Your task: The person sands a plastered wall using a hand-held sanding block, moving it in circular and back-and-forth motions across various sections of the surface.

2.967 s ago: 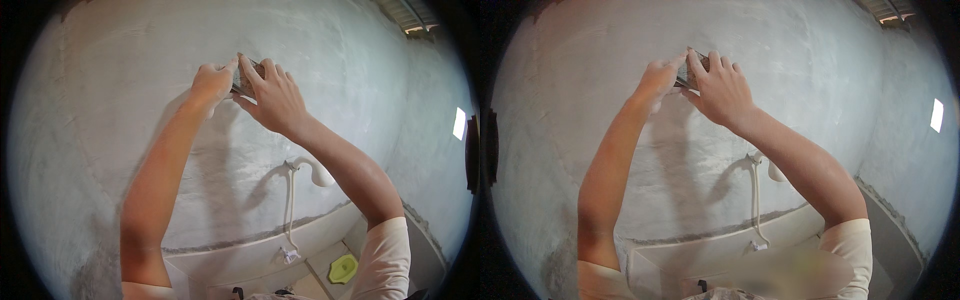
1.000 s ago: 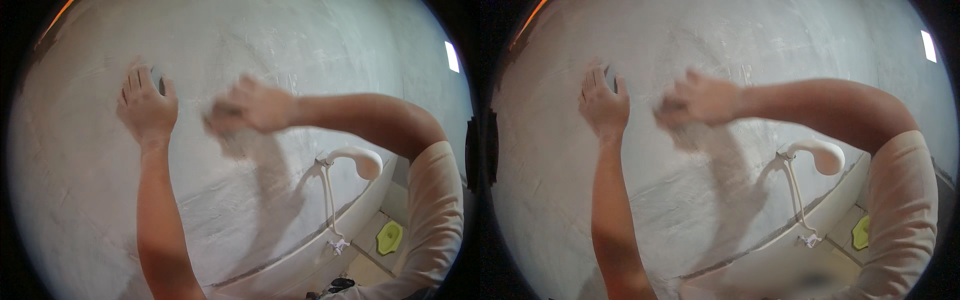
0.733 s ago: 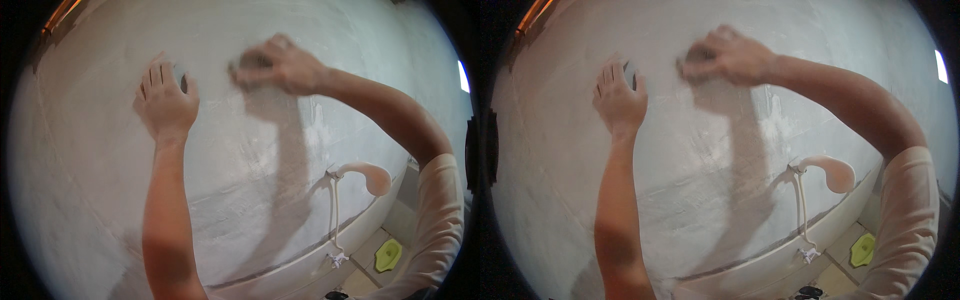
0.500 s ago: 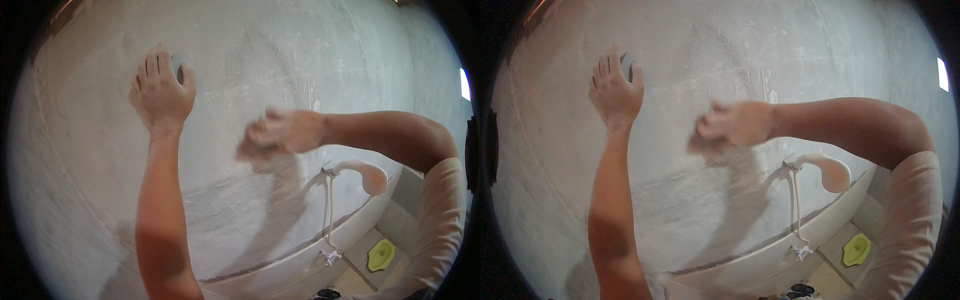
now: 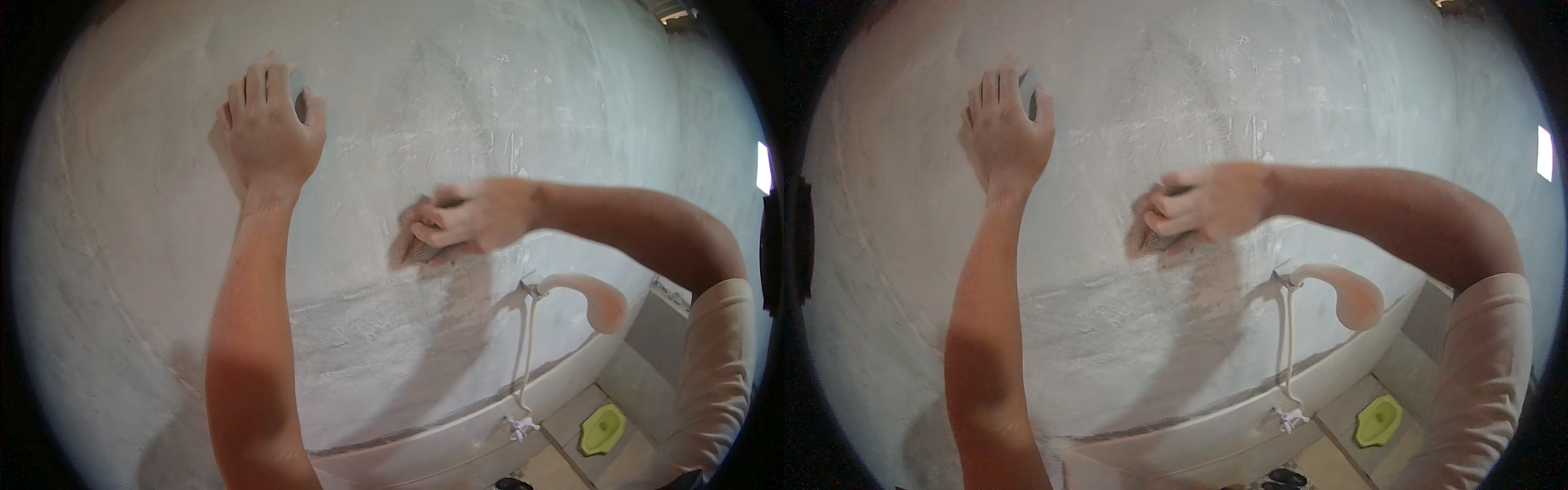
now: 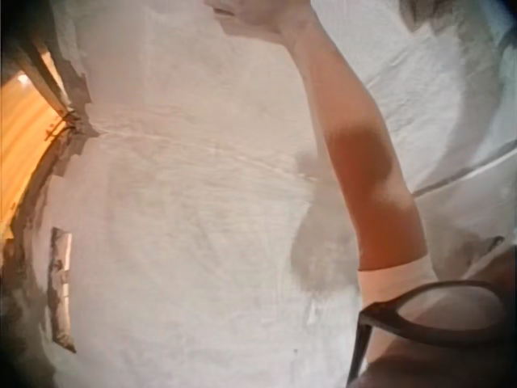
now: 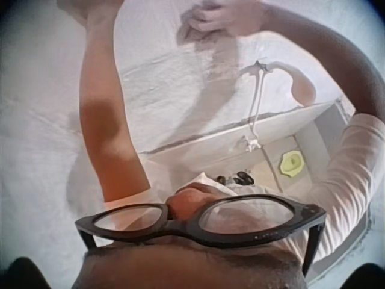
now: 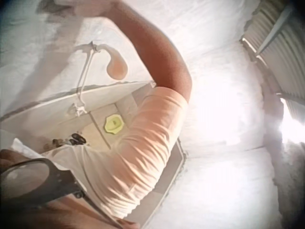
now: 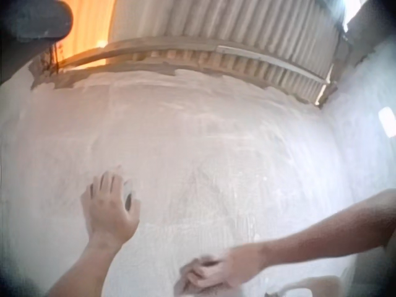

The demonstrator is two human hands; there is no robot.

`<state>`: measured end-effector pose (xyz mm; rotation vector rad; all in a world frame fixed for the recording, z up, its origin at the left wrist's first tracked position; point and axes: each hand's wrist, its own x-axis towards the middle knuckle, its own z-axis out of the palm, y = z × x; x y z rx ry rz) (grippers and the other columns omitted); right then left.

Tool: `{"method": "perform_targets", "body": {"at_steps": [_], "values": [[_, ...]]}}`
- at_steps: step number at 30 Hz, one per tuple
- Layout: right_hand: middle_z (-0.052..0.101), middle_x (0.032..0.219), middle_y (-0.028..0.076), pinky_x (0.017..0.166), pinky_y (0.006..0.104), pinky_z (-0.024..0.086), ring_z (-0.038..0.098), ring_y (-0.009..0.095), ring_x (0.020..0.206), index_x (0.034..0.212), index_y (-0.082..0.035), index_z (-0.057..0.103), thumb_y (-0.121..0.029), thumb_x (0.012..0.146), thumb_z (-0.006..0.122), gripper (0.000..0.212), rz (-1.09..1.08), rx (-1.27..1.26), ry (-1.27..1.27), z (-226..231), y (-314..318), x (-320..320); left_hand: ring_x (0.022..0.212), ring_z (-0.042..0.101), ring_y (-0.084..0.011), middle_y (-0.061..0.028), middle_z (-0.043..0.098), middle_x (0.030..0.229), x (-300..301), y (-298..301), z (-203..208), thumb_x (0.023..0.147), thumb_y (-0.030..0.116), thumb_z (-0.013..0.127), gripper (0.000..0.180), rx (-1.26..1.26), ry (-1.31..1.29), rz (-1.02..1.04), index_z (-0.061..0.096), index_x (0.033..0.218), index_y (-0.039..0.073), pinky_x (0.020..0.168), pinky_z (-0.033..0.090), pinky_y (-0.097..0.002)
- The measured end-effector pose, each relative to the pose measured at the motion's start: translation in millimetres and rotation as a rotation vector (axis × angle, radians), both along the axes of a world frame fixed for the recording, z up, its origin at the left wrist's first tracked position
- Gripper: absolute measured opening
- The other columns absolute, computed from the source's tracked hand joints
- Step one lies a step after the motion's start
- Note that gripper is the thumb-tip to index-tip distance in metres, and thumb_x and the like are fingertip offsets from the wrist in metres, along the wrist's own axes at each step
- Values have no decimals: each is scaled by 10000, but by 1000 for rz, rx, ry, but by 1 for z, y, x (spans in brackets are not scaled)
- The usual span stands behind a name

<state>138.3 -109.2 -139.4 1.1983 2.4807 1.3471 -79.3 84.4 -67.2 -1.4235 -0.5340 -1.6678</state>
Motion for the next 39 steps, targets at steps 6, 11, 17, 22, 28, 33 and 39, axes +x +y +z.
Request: {"method": "perform_targets", "body": {"at_steps": [6,11,17,22,28,33,39], "values": [[605,1435,87,1193,564,395,530,308,1370,1483,-353,637,-87,941,766,618,-179,847,87,81,4,2,1236,613,-203,-14,644,1300,2,-5,2,1001,386,664,481,-94,32,33,602,1427,171,1010,537,-421],[582,1391,88,1105,440,507,555,315,1294,1470,-233,615,-137,958,721,532,-75,444,-93,5,12,-9,1224,610,-213,-20,636,1291,-1,-5,-2,996,379,661,476,-107,26,28,601,1415,159,1015,537,-427],[579,1430,21,1209,428,505,541,254,1365,1447,-220,608,-316,1067,615,392,-93,58,115,47,4,-9,1244,597,-227,-15,624,1318,6,-10,-3,1009,383,636,488,-129,42,31,577,1444,168,1046,528,-427],[598,1409,101,1121,457,505,572,319,1272,1424,-340,703,-82,929,741,560,-350,825,183,59,9,-2,1262,596,-231,-18,617,1356,10,-15,-7,1022,383,624,457,-239,68,52,582,1428,176,1064,526,-439],[588,1336,73,1159,403,522,526,257,1379,1462,-303,637,-214,1017,667,455,37,-105,159,-13,20,12,1292,582,-248,-34,614,1365,5,-10,-8,1034,388,615,443,-170,46,63,585,1423,177,1084,520,-459],[616,1446,70,1184,516,448,536,265,1386,1407,-343,697,-284,1019,691,392,-198,428,219,79,6,-7,1316,574,-252,-29,619,1360,8,-15,-7,1022,372,625,419,-181,43,33,604,1391,176,1102,517,-459],[574,1394,114,1219,519,406,522,308,1370,1405,-298,666,-141,968,719,468,-199,415,78,6,11,-15,1299,580,-255,-22,625,1326,8,-14,-11,993,326,652,394,-229,44,61,616,1355,175,1066,538,-461]]}}
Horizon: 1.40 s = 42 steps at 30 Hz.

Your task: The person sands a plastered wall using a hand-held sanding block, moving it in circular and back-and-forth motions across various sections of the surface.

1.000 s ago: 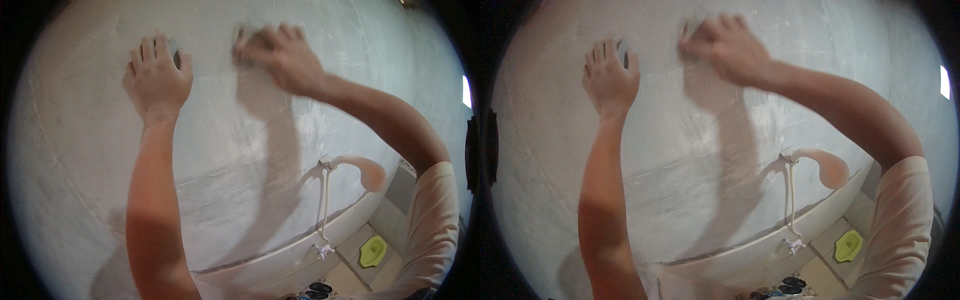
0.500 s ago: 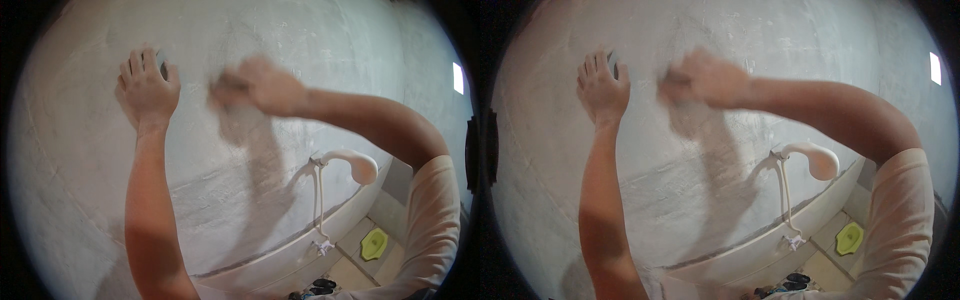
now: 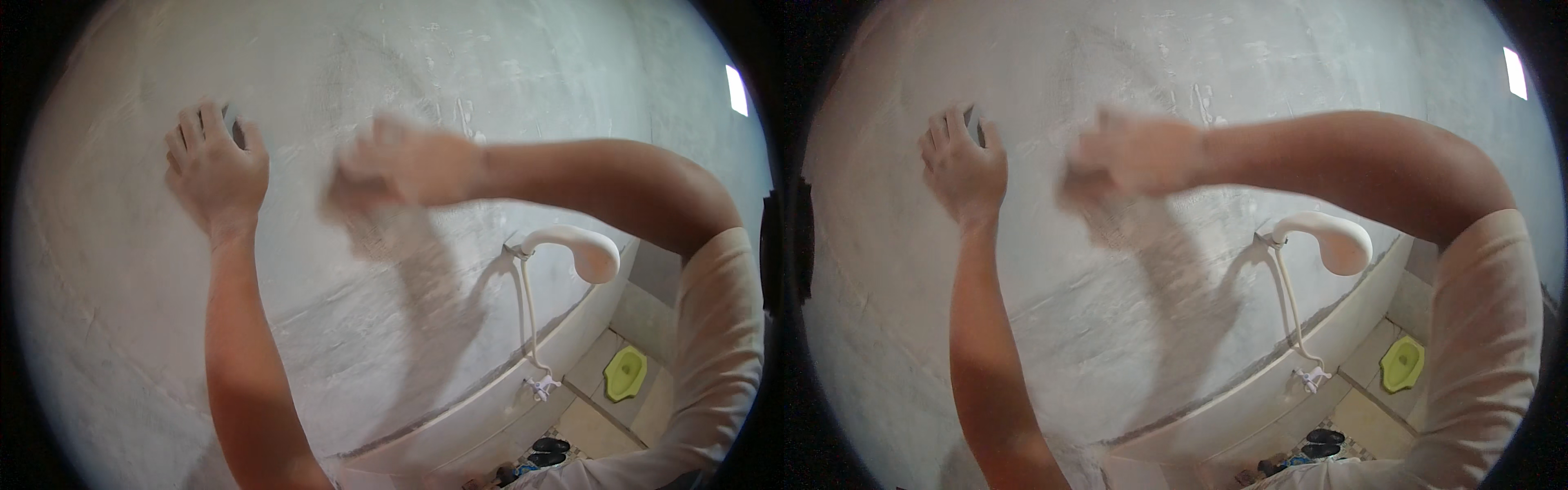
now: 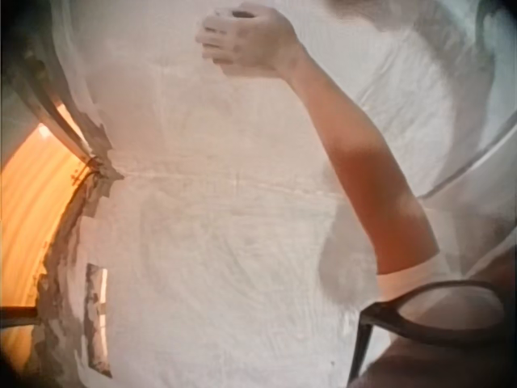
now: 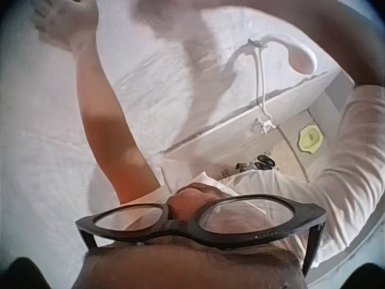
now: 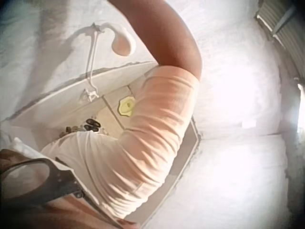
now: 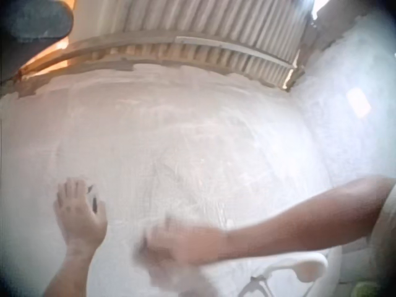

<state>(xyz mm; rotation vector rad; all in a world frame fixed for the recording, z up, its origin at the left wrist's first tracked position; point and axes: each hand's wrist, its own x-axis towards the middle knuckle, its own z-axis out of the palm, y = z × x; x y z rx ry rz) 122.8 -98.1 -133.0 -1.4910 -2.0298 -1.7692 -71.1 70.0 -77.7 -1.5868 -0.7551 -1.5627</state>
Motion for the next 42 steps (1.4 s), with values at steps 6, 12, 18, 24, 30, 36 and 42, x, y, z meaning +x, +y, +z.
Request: {"method": "perform_targets", "body": {"at_steps": [6,12,18,24,30,36,42], "values": [[535,1460,-14,1294,443,362,418,223,1498,1402,-395,683,-125,988,674,494,158,-532,-352,22,-4,5,1282,584,-259,-27,625,1322,-3,-2,3,981,332,674,414,37,-6,1,616,1353,161,1001,563,-465],[587,1435,87,1247,603,358,561,254,1335,1429,-450,647,-65,923,729,641,-31,386,304,54,6,16,1265,588,-271,-43,624,1310,-2,-3,3,980,330,678,396,26,2,4,622,1330,154,974,569,-458],[585,1420,102,1240,490,404,526,316,1371,1521,-289,534,-259,1042,617,487,150,-519,-77,-16,8,-8,1197,598,-265,-49,619,1257,-11,-2,5,974,328,675,361,50,22,0,628,1279,141,901,568,-451],[598,1452,47,1231,531,373,514,291,1432,1474,-402,647,-265,1001,687,494,8,-10,-127,74,-13,12,1145,595,-254,-42,610,1227,1,3,1,968,333,664,355,74,4,-30,626,1265,141,874,552,-438],[569,1407,94,1213,532,428,516,286,1413,1486,-222,570,-195,987,652,507,76,-526,262,-22,1,-7,1159,588,-255,-40,608,1228,-2,14,-2,963,341,661,375,90,13,-62,625,1276,138,895,542,-439],[579,1506,6,1286,519,336,470,228,1479,1485,-341,630,-474,1091,517,431,36,-463,218,33,-16,4,1155,590,-243,-33,613,1212,-3,6,3,966,336,663,357,176,-38,-90,627,1271,152,884,542,-443],[615,1352,142,1124,542,440,574,353,1299,1501,-364,622,-185,1050,627,485,-87,419,235,82,-5,13,1151,602,-235,-20,617,1200,-5,5,-1,969,338,671,345,26,20,-88,625,1263,164,899,540,-460]]}}
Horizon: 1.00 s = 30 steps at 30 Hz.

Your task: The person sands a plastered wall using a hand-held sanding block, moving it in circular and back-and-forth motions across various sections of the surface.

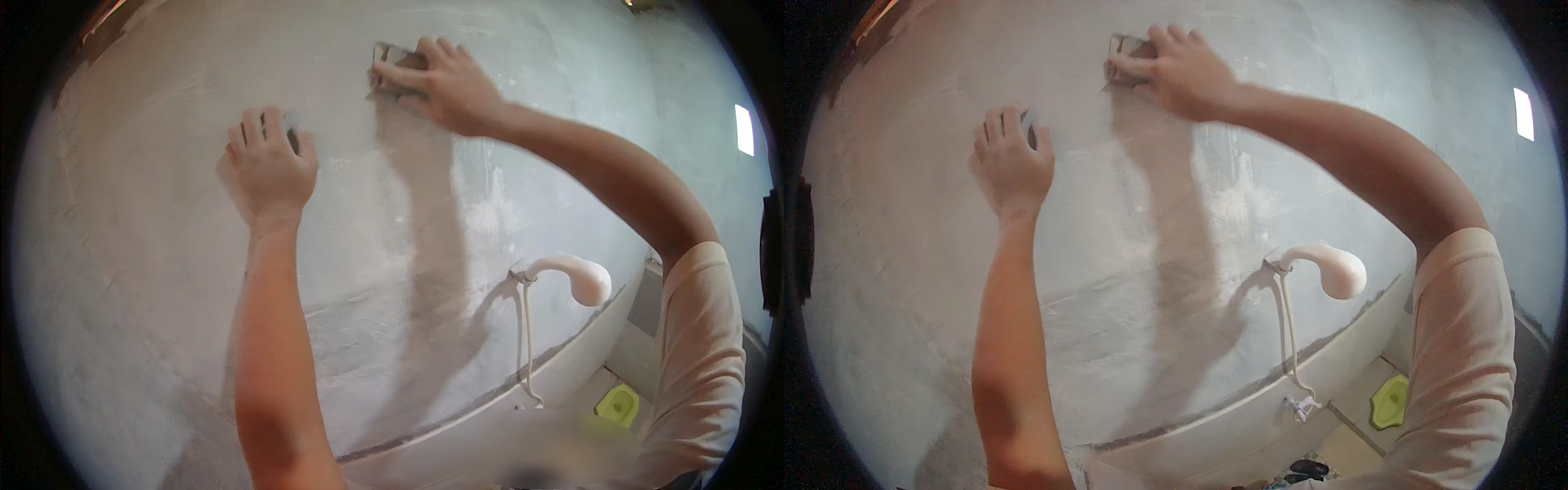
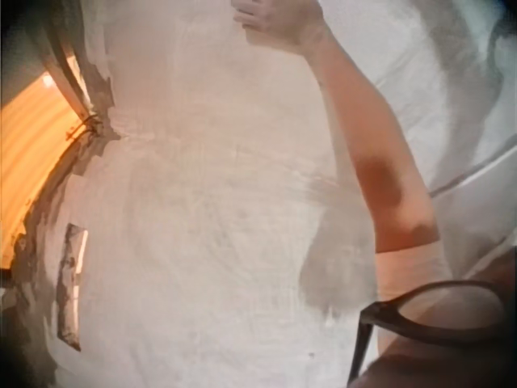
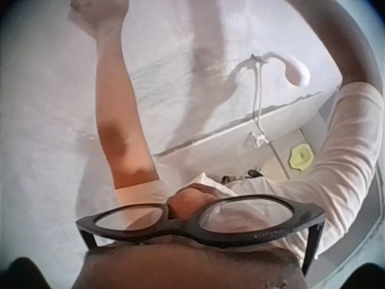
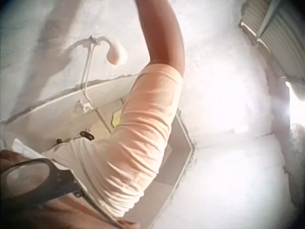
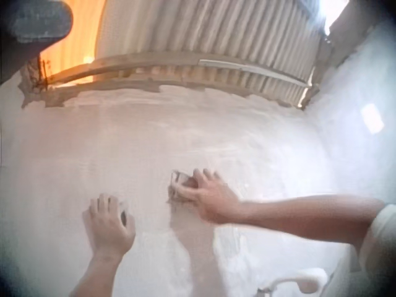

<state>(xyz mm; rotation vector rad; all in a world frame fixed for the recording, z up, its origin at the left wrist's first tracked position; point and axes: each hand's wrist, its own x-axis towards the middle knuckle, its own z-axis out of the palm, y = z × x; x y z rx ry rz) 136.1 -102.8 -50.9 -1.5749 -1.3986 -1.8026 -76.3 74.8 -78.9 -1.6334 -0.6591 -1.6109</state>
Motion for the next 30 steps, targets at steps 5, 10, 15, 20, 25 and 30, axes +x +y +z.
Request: {"method": "perform_targets", "body": {"at_steps": [5,10,15,20,25,30], "values": [[633,1422,109,1125,502,511,595,337,1290,1398,-129,632,-222,1053,630,358,352,-1001,144,-121,1,-38,1214,599,-241,-25,617,1262,6,-4,-7,989,337,657,371,-9,9,-32,617,1319,172,988,522,-453],[700,1156,8,1121,391,477,607,186,1200,1014,-147,810,-297,1054,648,225,84,-948,-469,-138,-52,-124,1537,432,-254,-50,500,1639,-10,-6,-18,1025,335,636,555,118,96,-56,537,1556,204,1230,367,-512],[727,1182,57,1092,442,478,609,230,1295,1005,-101,800,-211,941,720,149,-29,-674,-224,-82,-95,-121,1647,263,-200,-2,366,1756,-1,-19,-89,1046,289,613,606,26,473,-138,475,1637,283,1328,233,-524],[729,1139,112,1086,519,461,637,272,1237,1102,-114,812,-194,937,743,196,-78,-315,56,-44,-138,-97,1609,333,-171,35,363,1761,7,-36,-138,982,368,667,655,51,1162,-234,510,1616,327,1357,153,-540],[678,1184,184,975,507,465,632,331,1124,1382,-122,717,-247,991,712,411,522,167,651,-113,-127,-96,1675,148,-182,62,230,1808,4,-24,-85,1106,499,501,619,64,1009,109,331,1694,410,1370,112,-540],[536,1187,194,939,439,479,562,329,1011,1549,-130,615,-283,991,746,593,676,170,969,-259,-76,-102,1683,127,-227,33,175,1825,11,-25,-20,1141,460,426,625,-44,378,83,232,1732,396,1351,106,-569]]}}
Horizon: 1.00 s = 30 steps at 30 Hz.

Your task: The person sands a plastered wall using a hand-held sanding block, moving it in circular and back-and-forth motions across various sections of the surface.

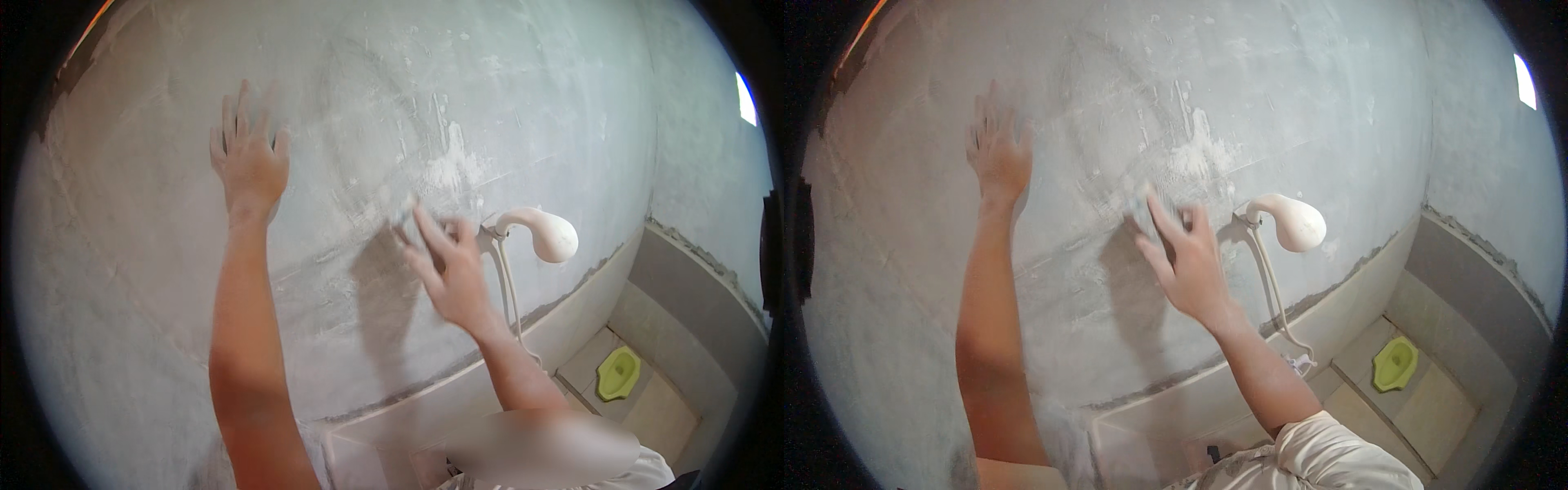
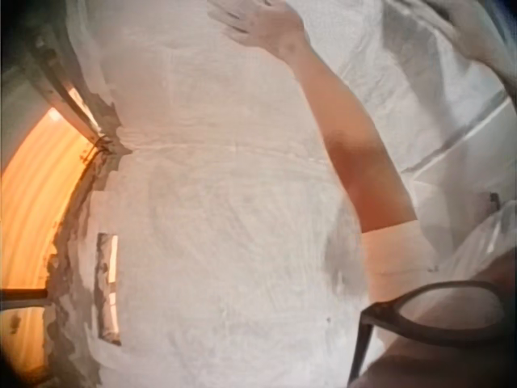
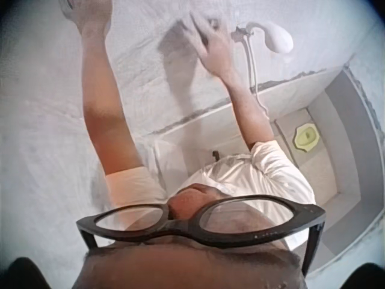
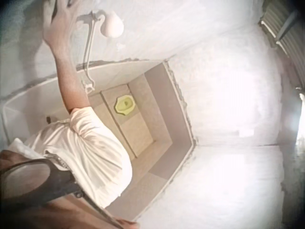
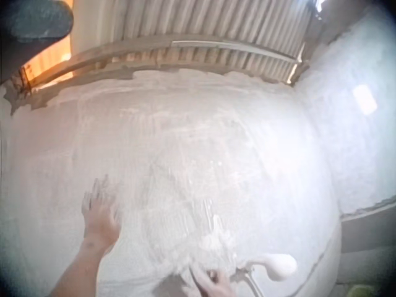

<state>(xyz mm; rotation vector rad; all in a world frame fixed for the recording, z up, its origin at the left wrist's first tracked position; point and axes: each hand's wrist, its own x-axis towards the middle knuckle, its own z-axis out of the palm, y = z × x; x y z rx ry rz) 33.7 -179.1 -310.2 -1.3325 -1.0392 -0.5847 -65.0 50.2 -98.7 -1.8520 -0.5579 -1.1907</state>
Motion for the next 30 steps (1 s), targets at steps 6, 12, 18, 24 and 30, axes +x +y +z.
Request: {"method": "perform_targets", "body": {"at_steps": [6,12,18,24,30], "values": [[542,1183,193,917,458,511,575,347,1026,1493,-155,671,-302,992,762,530,54,-73,-69,-58,40,32,1672,175,-218,32,195,1820,23,-11,-23,1119,452,477,678,-14,-141,19,235,1736,311,1340,162,-542],[550,1182,230,872,448,561,620,364,1033,1430,-154,715,-371,985,746,496,-338,99,3,52,66,95,1654,227,-201,38,250,1801,20,-7,-26,1084,459,539,698,-11,-185,6,283,1717,311,1329,211,-512],[542,1134,193,764,436,578,638,312,942,1475,-182,674,-353,999,715,507,-58,-162,-322,-13,98,17,1628,294,-193,47,313,1777,22,10,-36,1045,443,610,725,48,-152,-67,312,1698,339,1312,266,-511],[543,1158,202,773,430,580,652,320,921,1442,-133,693,-348,990,716,501,-294,-30,-119,58,72,95,1606,341,-202,49,320,1775,26,14,-34,1039,439,613,699,105,-179,-86,346,1678,345,1280,322,-518],[550,1139,201,741,431,585,660,327,926,1462,-133,676,-338,975,724,531,-198,-19,90,32,90,29,1597,361,-199,55,378,1749,26,20,-35,1030,412,622,654,140,-183,-154,409,1644,340,1258,345,-514]]}}
